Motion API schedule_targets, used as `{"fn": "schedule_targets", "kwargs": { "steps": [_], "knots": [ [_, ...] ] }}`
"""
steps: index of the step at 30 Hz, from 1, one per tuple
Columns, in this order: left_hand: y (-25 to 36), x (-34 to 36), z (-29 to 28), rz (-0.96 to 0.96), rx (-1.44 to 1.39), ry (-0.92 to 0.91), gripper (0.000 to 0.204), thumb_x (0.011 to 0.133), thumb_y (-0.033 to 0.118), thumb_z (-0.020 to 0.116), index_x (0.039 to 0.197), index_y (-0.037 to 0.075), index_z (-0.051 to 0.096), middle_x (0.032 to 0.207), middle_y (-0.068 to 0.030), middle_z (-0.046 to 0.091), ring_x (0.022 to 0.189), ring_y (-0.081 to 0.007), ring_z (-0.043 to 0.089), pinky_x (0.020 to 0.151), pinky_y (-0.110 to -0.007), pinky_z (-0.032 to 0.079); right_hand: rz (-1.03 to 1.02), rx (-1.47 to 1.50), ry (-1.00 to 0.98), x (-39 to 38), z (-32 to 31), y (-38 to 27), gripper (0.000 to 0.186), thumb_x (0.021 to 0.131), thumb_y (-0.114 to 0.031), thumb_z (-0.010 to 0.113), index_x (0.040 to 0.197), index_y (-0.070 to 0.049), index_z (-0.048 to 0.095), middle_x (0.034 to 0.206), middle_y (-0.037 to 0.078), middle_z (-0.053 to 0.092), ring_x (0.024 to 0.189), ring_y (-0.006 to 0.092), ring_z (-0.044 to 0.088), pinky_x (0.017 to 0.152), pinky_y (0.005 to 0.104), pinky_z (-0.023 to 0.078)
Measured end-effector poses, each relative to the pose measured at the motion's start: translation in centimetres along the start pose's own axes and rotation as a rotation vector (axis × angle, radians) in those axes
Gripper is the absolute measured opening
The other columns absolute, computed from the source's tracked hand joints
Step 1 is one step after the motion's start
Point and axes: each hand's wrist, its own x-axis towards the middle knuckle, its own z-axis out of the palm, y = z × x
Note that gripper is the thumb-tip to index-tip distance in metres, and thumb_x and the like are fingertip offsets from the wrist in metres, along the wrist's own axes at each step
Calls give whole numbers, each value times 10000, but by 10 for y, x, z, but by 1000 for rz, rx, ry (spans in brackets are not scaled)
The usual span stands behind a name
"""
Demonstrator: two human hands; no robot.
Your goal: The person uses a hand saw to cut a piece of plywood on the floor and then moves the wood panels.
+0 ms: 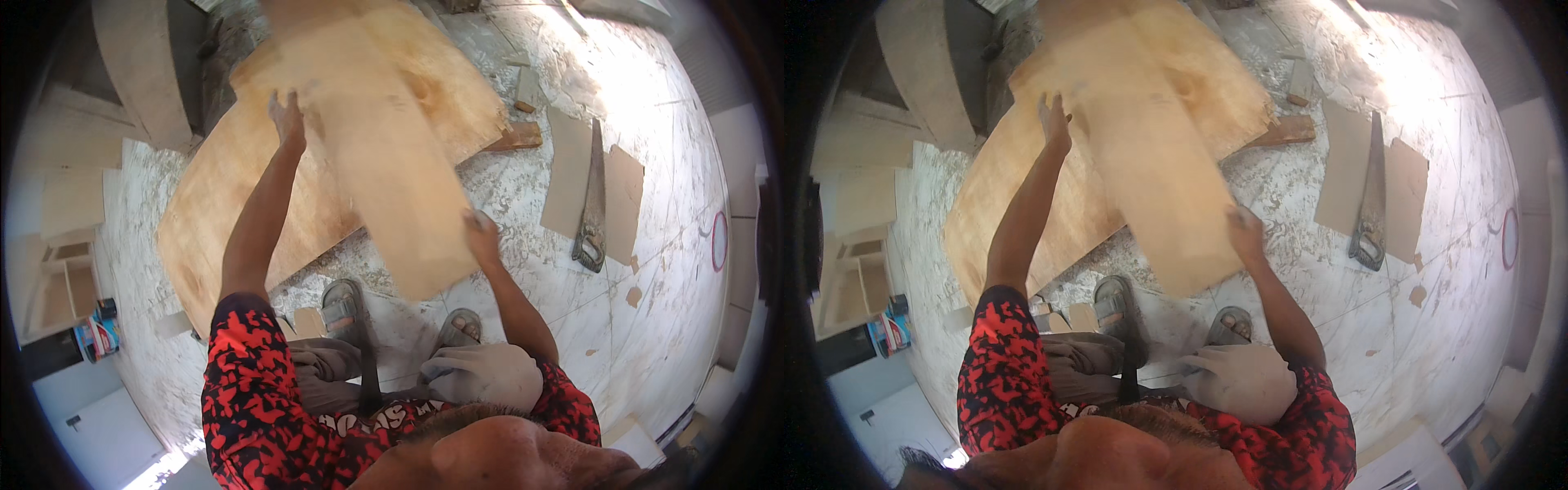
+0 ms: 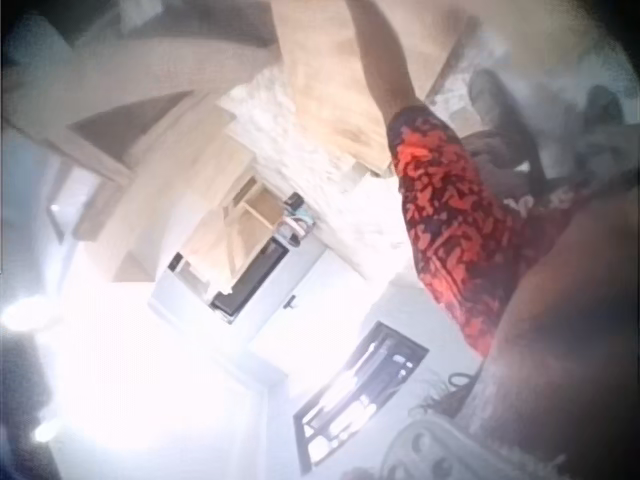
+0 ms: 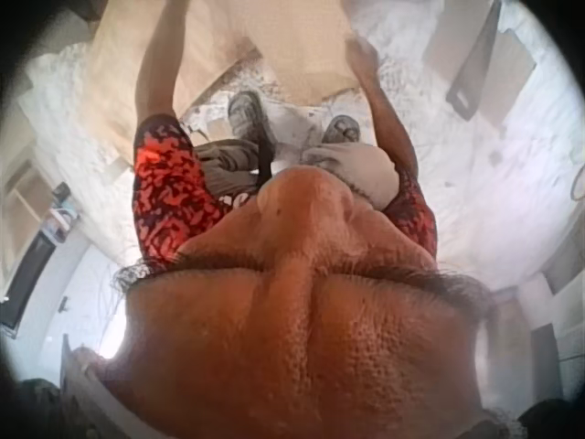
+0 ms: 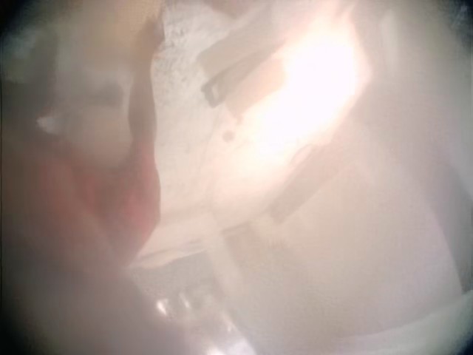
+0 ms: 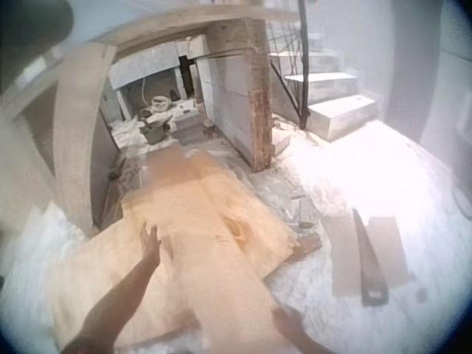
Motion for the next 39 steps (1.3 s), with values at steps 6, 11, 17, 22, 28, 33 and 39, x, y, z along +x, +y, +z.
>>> {"fn": "schedule_targets", "kwargs": {
  "steps": [6,11,17,22,28,33,39],
  "knots": [
    [10,-91,-39,557,598,-630,801,830,396,664,1422,20,277,1490,-239,208,1344,-387,298,1071,-438,323,-69,-66,356,-59,-144,64,373,941,-313,529,913,45,628,751,64,592,725,149,507,694,321,436],
    [3,-215,-111,647,1052,-1048,1053,701,533,721,1497,192,121,1549,-183,25,1413,-406,106,1032,-691,199,-114,-346,463,-74,-199,38,425,959,-335,497,798,53,566,672,13,507,671,124,425,610,311,386],
    [-37,-246,-97,542,1132,-914,901,767,294,683,1493,201,158,1551,-167,54,1421,-387,97,995,-754,145,124,-262,509,-146,-243,111,484,982,-353,430,751,52,560,622,41,501,614,125,433,560,321,382],
    [-69,-240,-86,713,1183,-745,789,776,75,579,1474,200,234,1546,-160,121,1416,-390,130,992,-763,129,305,-6,656,-233,-206,140,513,994,-354,389,779,71,578,650,73,548,625,148,474,570,340,400],
    [-67,-230,-98,680,1001,-684,759,755,50,569,1452,186,301,1545,-166,138,1421,-385,131,991,-766,87,75,-308,804,-192,-189,157,492,992,-346,386,870,84,593,706,158,590,636,234,514,609,390,423],
    [-29,-221,-128,627,947,-724,795,724,0,567,1453,181,305,1537,-171,170,1421,-385,136,1024,-729,86,230,-194,754,-78,-196,109,495,972,-370,408,962,77,621,913,253,638,825,339,607,710,451,443],
    [36,-197,-146,621,890,-679,689,758,-50,537,1412,95,376,1483,-193,297,1389,-367,240,1106,-514,212,116,-272,555,26,-206,126,517,936,-360,449,978,135,591,914,351,599,934,465,574,836,456,442]
  ]
}}
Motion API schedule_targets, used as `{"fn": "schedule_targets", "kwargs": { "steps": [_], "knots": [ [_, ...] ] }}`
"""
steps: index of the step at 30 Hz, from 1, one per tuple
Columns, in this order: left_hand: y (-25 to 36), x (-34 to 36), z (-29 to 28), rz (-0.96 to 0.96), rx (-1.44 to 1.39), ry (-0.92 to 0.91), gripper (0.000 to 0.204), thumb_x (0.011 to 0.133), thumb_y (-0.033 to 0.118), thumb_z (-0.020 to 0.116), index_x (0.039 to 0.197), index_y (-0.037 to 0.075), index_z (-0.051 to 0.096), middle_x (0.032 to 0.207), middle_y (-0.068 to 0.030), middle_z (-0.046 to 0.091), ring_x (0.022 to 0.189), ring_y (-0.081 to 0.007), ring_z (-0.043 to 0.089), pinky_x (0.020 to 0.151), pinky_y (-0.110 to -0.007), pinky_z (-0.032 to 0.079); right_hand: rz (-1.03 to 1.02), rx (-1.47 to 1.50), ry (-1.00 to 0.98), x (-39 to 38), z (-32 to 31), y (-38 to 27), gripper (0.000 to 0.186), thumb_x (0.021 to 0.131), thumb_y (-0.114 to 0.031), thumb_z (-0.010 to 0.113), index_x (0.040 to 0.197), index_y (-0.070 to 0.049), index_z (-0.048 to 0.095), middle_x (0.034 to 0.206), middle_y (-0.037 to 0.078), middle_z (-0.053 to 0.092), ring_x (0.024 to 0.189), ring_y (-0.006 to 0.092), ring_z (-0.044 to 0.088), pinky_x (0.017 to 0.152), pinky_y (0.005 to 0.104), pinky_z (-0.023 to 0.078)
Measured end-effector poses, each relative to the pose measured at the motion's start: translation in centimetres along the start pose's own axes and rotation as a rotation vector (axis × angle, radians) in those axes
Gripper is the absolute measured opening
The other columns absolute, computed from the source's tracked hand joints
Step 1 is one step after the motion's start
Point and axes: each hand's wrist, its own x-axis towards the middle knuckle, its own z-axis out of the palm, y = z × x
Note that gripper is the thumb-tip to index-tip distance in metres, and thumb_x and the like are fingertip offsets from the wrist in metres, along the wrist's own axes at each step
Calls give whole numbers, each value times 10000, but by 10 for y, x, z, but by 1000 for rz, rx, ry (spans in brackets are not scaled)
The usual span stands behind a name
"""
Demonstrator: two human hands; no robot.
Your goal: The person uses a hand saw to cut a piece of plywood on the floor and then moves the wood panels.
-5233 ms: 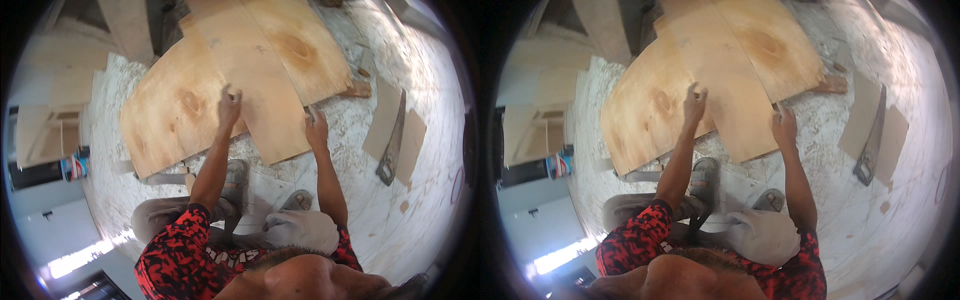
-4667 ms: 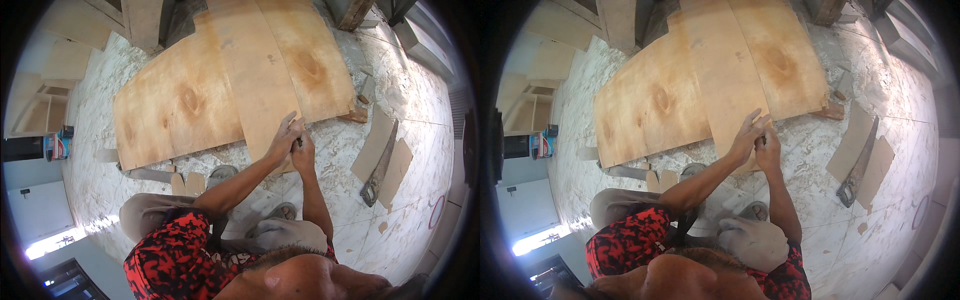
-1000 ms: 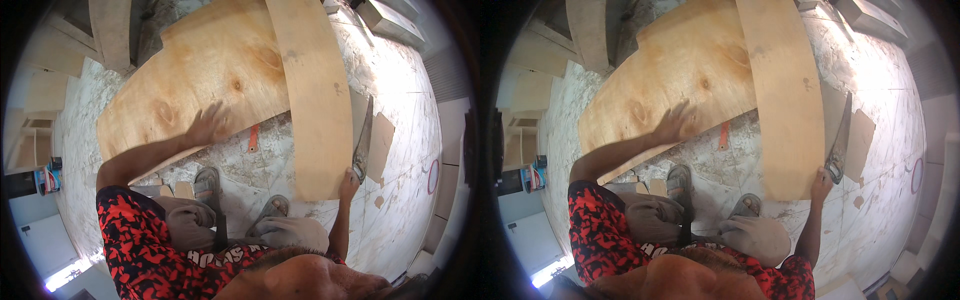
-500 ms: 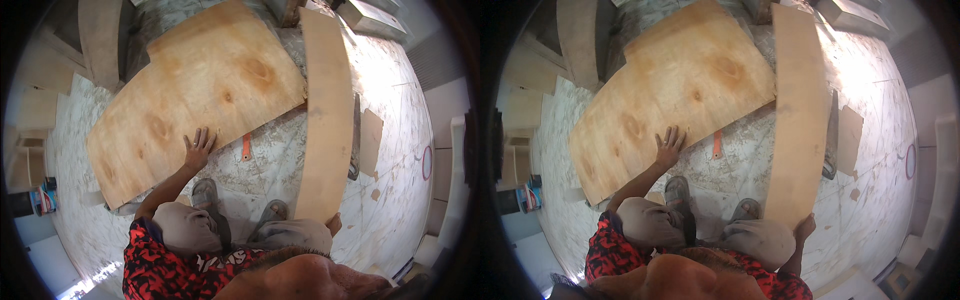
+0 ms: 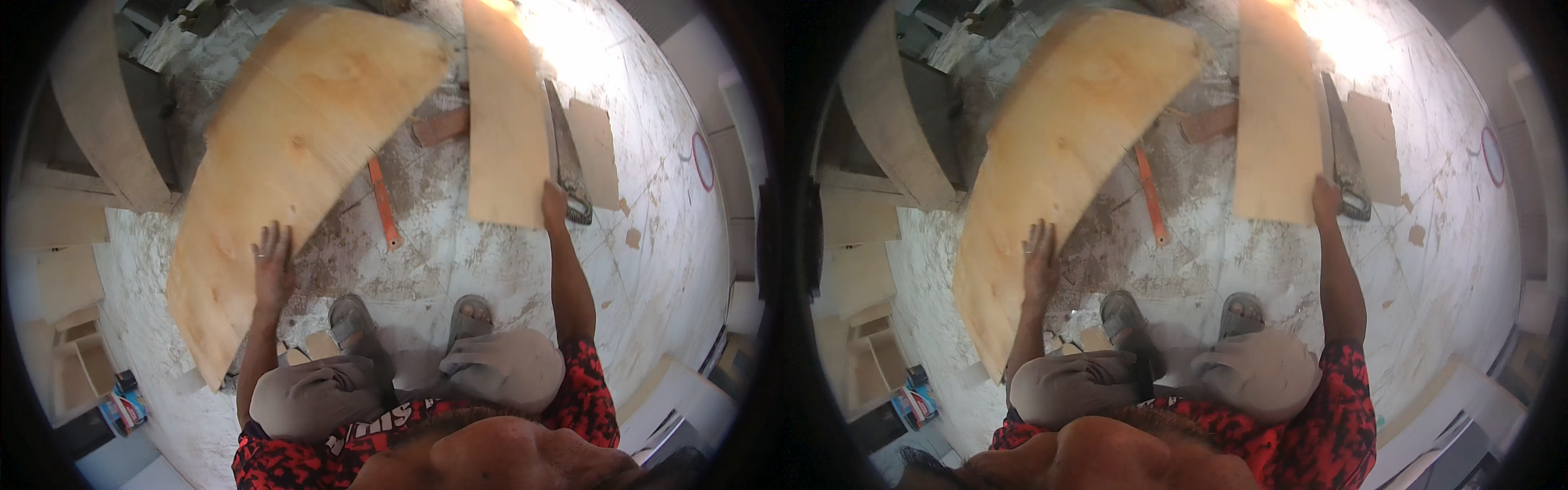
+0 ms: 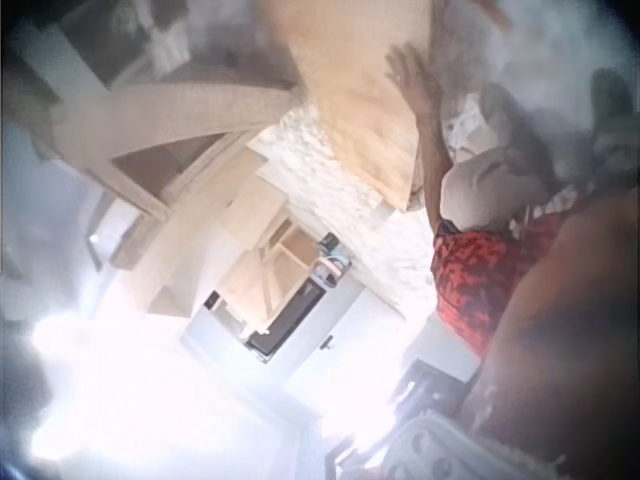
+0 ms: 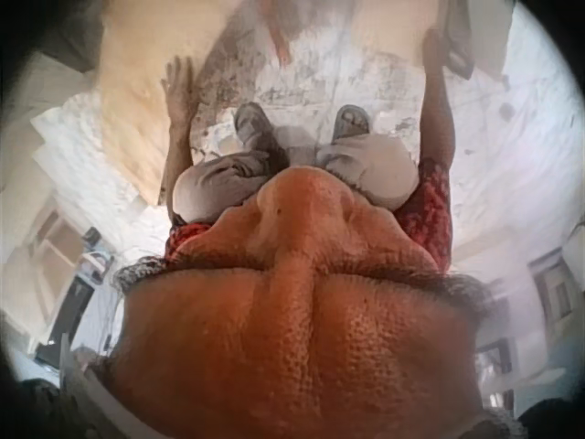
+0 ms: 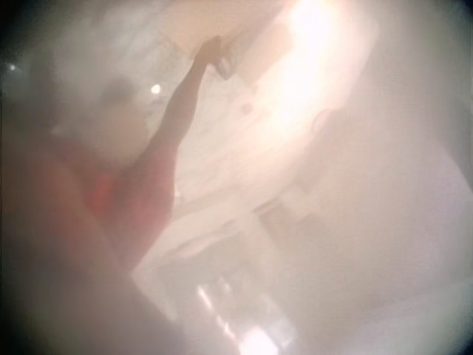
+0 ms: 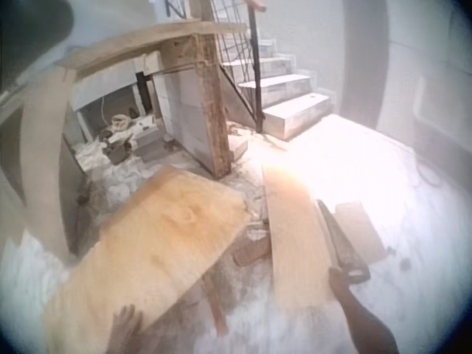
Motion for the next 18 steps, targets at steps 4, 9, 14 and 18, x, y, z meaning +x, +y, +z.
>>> {"fn": "schedule_targets", "kwargs": {
  "steps": [4,9,14,18],
  "knots": [
    [-12,-4,-85,-59,7,123,581,798,-46,546,1363,53,450,1354,-189,488,1260,-321,469,1045,-332,370,32,-203,-49,-7,33,-68,558,891,-394,507,975,148,609,939,348,609,924,444,596,828,452,447],
    [-26,11,-140,-72,-13,183,522,842,-27,542,1352,56,469,1282,-172,557,1122,-319,584,928,-361,465,240,94,-76,12,36,-59,519,858,-412,554,954,89,649,907,297,645,888,434,614,813,453,458],
    [-25,26,-136,-31,27,254,438,913,46,544,1347,62,484,1241,-162,594,1089,-267,615,887,-352,482,159,32,60,3,41,-61,534,865,-407,552,1046,89,634,957,315,634,921,430,603,822,454,442],
    [-22,37,-129,-118,5,217,456,897,27,540,1347,70,483,1248,-152,588,1076,-284,618,868,-362,493,122,-266,51,7,25,-35,486,884,-373,532,1110,49,614,1046,290,614,984,429,580,847,469,438]
  ]
}}
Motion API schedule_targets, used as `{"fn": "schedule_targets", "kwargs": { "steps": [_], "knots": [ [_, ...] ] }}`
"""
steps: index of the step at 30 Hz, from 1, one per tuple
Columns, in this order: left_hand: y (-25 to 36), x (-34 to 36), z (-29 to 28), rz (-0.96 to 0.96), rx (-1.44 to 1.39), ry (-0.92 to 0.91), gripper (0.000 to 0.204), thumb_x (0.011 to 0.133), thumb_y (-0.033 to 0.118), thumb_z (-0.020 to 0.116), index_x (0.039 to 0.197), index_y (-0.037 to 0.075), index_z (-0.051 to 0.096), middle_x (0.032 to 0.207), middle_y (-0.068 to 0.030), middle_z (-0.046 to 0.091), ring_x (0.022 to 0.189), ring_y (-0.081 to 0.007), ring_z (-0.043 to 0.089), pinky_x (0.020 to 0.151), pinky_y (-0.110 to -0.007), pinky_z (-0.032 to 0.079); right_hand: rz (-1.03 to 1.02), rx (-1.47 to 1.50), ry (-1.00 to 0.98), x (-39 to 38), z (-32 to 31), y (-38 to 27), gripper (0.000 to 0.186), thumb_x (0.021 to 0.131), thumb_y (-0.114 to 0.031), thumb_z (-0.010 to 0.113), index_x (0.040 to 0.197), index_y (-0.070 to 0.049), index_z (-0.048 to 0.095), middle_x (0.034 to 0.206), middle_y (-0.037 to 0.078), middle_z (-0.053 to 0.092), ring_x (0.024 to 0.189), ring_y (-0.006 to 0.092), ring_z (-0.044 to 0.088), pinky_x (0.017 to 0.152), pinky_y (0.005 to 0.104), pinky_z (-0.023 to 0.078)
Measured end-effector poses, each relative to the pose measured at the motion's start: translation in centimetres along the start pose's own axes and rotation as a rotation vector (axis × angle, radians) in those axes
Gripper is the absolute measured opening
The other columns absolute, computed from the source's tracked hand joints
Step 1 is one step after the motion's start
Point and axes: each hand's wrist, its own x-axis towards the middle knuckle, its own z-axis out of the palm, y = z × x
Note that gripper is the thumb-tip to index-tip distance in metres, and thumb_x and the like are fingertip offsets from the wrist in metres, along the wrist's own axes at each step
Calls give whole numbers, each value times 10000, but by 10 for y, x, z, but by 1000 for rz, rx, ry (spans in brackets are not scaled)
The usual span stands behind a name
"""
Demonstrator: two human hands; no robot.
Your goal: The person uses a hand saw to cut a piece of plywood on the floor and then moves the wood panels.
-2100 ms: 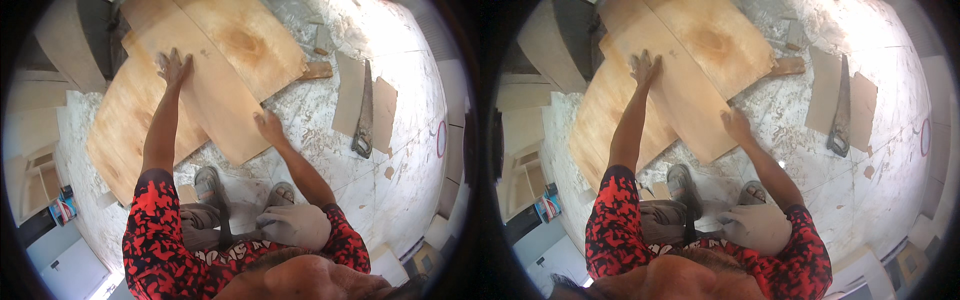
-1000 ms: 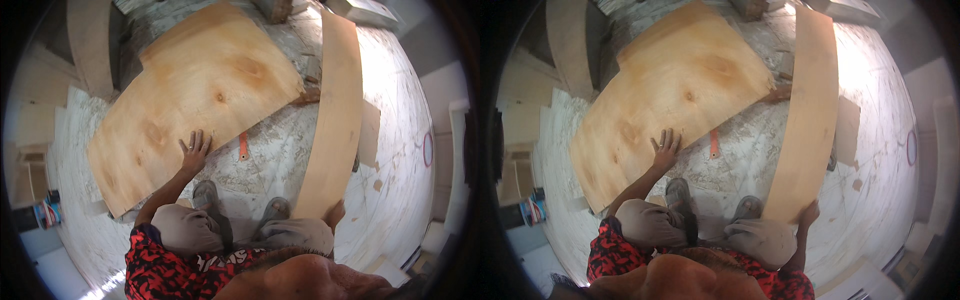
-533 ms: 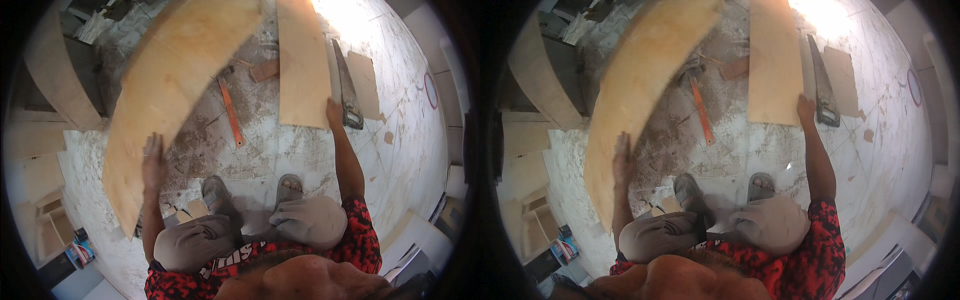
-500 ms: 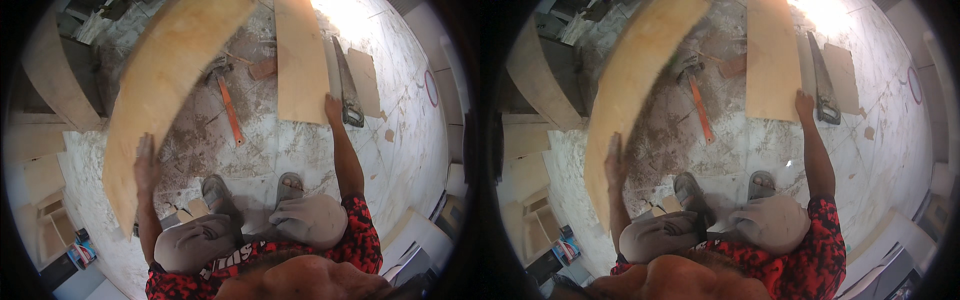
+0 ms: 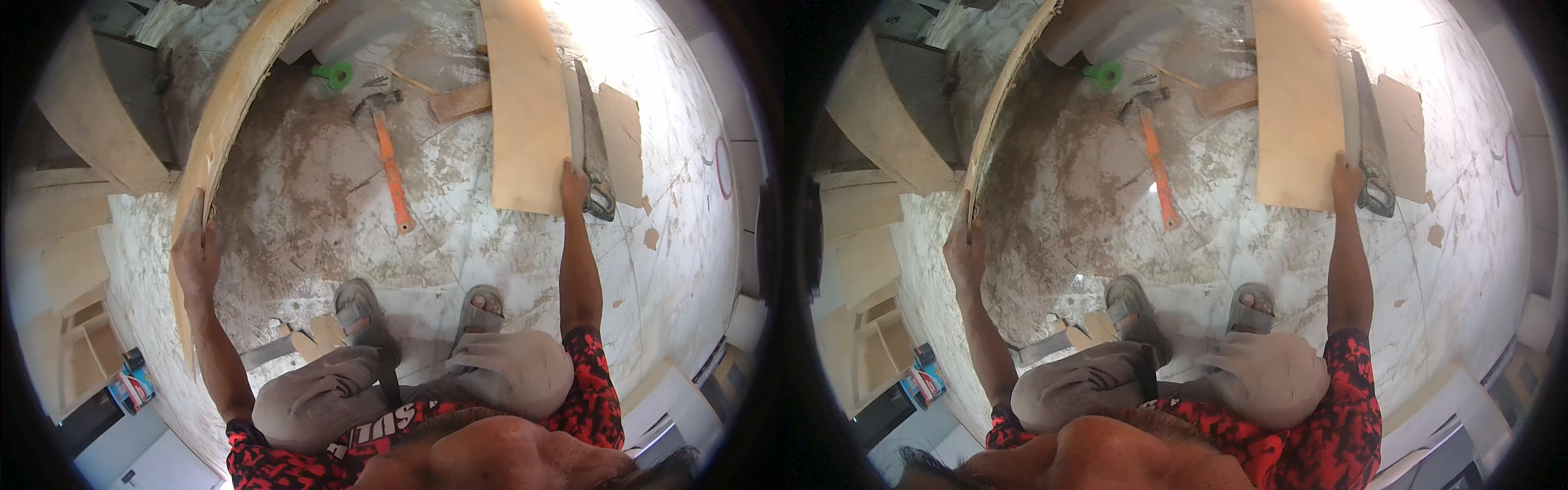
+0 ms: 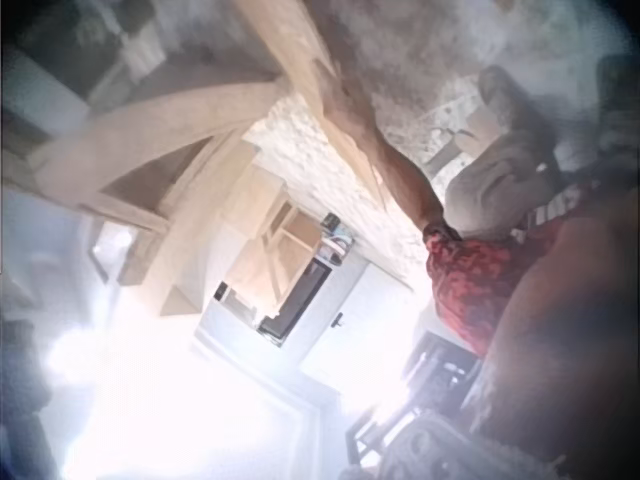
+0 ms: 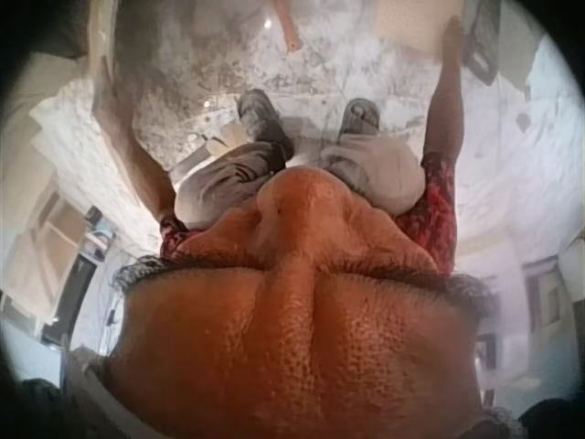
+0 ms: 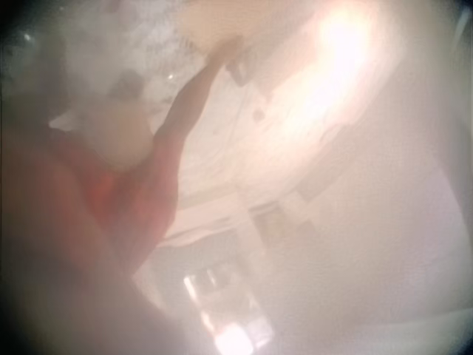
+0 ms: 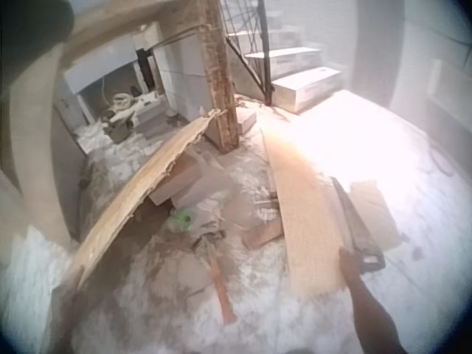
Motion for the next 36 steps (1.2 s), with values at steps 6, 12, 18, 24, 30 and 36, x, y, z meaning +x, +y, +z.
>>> {"fn": "schedule_targets", "kwargs": {
  "steps": [6,12,18,24,30,36],
  "knots": [
    [-1,0,4,12,52,21,492,851,-35,548,1333,45,491,1264,-154,574,1095,-316,601,894,-367,487,-689,-232,446,7,-4,-43,335,881,-255,569,1130,-32,595,1011,172,606,960,353,566,841,447,437],
    [20,-5,23,86,68,-7,540,756,-130,515,1285,-18,517,1266,-197,561,1202,-316,531,997,-370,428,-933,150,-46,32,94,-195,329,887,-206,555,1158,-20,578,1126,203,593,1085,354,535,928,431,424],
    [11,2,2,-4,-3,9,554,690,-159,487,1223,-35,569,1250,-215,569,1192,-333,539,1003,-380,426,-927,148,-40,86,200,-353,507,865,-370,567,1242,-32,534,1327,205,485,1205,351,482,978,445,422],
    [3,6,-13,78,27,-15,579,652,-174,532,1214,-45,569,1245,-239,564,1171,-346,554,991,-393,443,-832,54,-18,123,237,-429,429,835,-327,597,1128,-15,573,1162,208,540,1073,355,534,893,445,443],
    [-7,16,-21,85,-16,34,544,634,-153,562,1164,-41,603,1184,-242,599,1136,-361,577,972,-407,462,-750,40,-17,149,247,-438,355,806,-285,627,1015,2,613,998,212,596,941,359,585,808,446,465],
    [-7,32,-25,36,17,44,490,644,-146,584,1123,-48,624,1137,-240,625,1105,-363,598,947,-409,481,-808,272,-18,111,231,-406,290,776,-242,657,901,19,652,833,215,651,809,364,637,722,446,487]
  ]
}}
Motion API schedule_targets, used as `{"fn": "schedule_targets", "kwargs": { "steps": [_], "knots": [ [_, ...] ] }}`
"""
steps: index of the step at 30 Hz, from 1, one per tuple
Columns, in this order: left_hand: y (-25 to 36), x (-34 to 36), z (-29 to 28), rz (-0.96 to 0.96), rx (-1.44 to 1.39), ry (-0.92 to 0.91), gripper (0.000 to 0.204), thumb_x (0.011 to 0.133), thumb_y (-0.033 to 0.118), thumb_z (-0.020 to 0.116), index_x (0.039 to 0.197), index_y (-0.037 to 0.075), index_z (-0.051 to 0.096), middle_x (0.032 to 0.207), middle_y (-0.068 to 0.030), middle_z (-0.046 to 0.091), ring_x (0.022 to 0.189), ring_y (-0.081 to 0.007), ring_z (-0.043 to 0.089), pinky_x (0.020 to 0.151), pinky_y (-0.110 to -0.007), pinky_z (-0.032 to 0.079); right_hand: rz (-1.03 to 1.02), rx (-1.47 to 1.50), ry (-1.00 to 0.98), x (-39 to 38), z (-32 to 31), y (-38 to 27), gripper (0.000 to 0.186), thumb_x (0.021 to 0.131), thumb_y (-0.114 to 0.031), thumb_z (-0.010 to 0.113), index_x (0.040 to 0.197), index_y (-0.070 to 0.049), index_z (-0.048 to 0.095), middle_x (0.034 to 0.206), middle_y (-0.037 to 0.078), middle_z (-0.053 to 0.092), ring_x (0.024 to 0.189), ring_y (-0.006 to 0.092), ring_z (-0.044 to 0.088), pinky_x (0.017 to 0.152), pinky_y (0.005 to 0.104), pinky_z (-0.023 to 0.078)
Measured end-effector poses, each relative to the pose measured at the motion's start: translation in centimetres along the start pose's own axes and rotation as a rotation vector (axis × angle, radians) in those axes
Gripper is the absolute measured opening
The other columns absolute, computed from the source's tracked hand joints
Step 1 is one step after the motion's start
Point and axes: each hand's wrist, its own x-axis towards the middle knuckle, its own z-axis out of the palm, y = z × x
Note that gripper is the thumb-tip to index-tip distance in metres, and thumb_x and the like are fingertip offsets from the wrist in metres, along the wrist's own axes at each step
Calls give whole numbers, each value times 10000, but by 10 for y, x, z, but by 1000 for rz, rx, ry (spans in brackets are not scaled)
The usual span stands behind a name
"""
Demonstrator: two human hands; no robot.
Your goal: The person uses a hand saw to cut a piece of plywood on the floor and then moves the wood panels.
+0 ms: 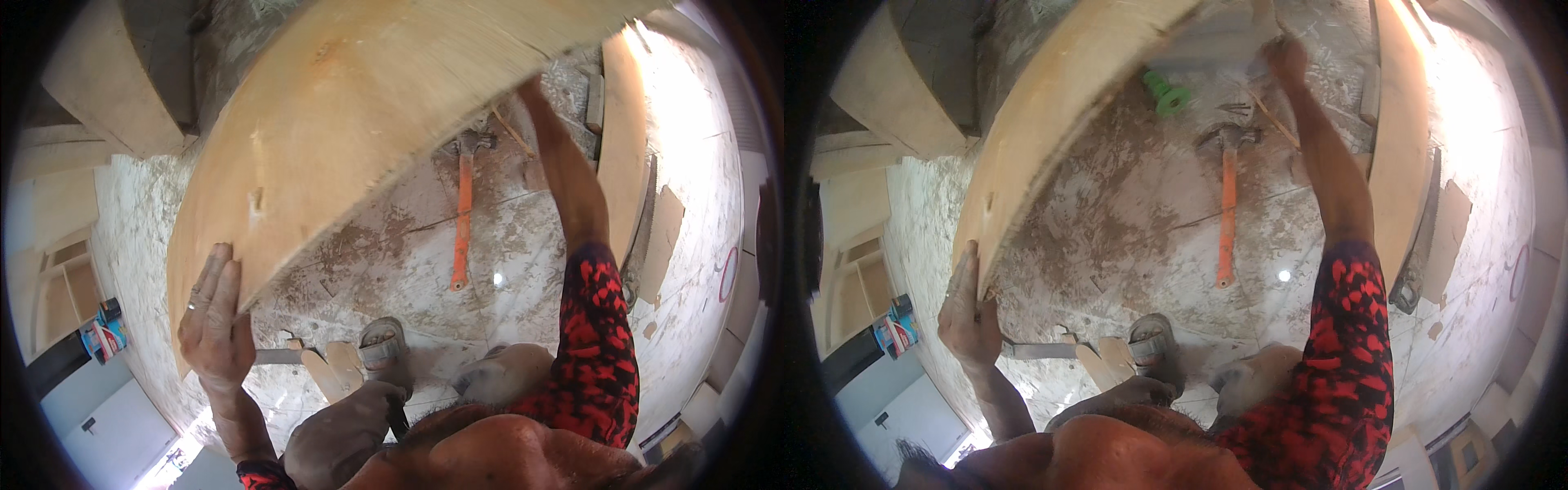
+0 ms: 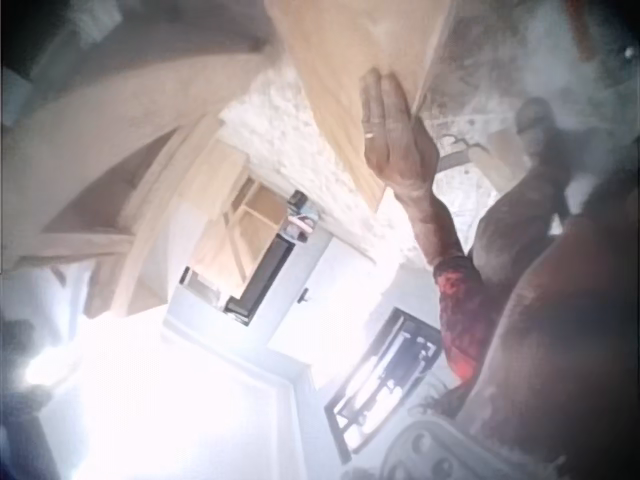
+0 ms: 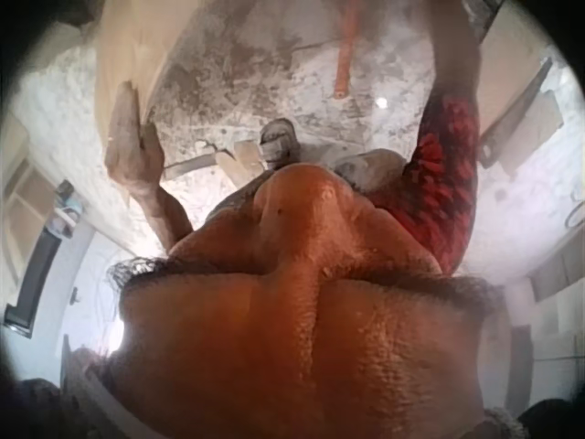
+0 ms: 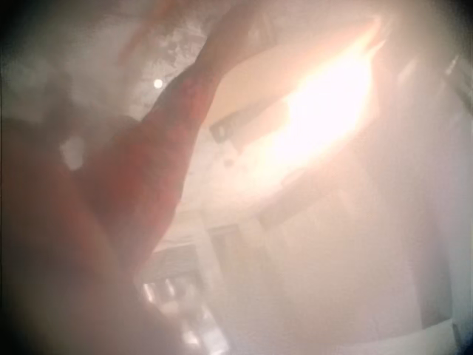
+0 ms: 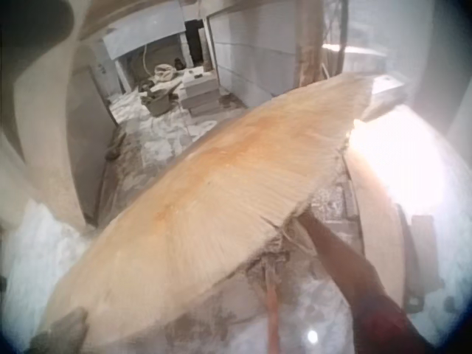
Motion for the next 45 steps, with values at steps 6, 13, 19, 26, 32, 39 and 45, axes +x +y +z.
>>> {"fn": "schedule_targets", "kwargs": {
  "steps": [6,13,19,26,32,39,45],
  "knots": [
    [-14,-2,-16,-87,-7,-2,617,575,-186,541,1175,-57,600,1162,-247,612,1119,-366,589,956,-397,467,40,334,-197,-114,-5,-91,470,874,-283,625,1256,-23,540,1171,172,603,1036,302,602,901,374,457],
    [-5,1,-5,-33,-28,26,535,617,-199,533,1122,-51,630,1140,-233,626,1109,-345,599,942,-395,485,-11,11,43,65,35,-70,630,778,-402,679,1262,-27,531,1178,193,587,1126,325,552,957,408,426],
    [-9,1,-22,-3,25,14,504,620,-155,595,1111,-49,631,1113,-223,641,1079,-347,616,923,-388,498,20,-112,-256,87,68,-73,718,741,-496,668,1269,-28,532,1204,191,578,1141,325,546,966,412,420],
    [-16,-6,-27,37,-15,43,445,652,-150,597,1080,-39,648,1073,-218,658,1052,-349,631,898,-396,517,-41,-38,-458,77,42,-58,826,698,-606,656,1276,-30,533,1236,189,568,1158,326,538,976,416,413],
    [-26,-12,-31,32,28,51,617,548,-200,490,1130,-50,628,1082,-224,654,1046,-345,635,895,-385,519,29,12,-599,80,39,-78,965,637,-746,624,1280,-32,540,1276,190,551,1180,329,527,990,419,404],
    [-33,-13,-48,62,32,92,622,540,-178,536,1145,-59,619,1085,-203,660,1016,-335,651,856,-365,529,-307,-254,-561,66,22,-38,1038,663,-818,535,1250,38,525,1163,254,588,1055,370,597,912,409,466],
    [-32,-21,-58,81,21,55,583,567,-172,558,1135,-57,623,1061,-199,668,1008,-340,653,857,-369,527,186,20,-379,-71,-11,-77,881,754,-705,567,1128,92,542,1040,280,626,1005,420,604,864,440,476]
  ]
}}
